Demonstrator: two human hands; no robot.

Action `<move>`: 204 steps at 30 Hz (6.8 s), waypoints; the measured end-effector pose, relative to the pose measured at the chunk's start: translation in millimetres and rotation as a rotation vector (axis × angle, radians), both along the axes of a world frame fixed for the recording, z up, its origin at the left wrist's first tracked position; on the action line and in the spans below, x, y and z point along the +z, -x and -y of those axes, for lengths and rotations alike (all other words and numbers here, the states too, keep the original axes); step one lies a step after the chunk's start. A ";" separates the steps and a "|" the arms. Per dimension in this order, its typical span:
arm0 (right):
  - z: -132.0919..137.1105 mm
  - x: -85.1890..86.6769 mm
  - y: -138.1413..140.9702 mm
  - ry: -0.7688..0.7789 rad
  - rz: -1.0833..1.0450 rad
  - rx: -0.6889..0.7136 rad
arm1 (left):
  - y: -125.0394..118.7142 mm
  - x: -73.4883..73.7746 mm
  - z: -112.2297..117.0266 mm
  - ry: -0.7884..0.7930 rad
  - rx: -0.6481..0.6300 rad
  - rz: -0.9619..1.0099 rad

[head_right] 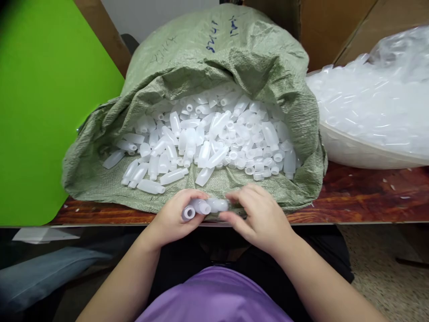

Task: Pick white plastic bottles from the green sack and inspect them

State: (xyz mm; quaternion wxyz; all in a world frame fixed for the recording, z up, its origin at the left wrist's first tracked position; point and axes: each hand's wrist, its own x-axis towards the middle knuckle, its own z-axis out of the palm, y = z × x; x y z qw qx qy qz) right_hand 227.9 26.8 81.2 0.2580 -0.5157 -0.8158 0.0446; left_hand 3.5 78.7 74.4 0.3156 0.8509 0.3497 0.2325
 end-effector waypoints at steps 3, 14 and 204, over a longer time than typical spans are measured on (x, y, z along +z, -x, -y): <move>-2.5 -2.4 3.5 -0.047 0.012 0.080 | 0.1 -1.4 -0.6 -0.025 -0.025 0.006; -8.5 -11.0 5.8 0.053 -0.101 0.151 | -0.9 -1.3 -1.4 -0.037 -0.050 -0.026; -35.4 14.7 13.0 -0.449 0.105 0.445 | -11.8 -3.3 3.9 -0.067 -0.005 -0.145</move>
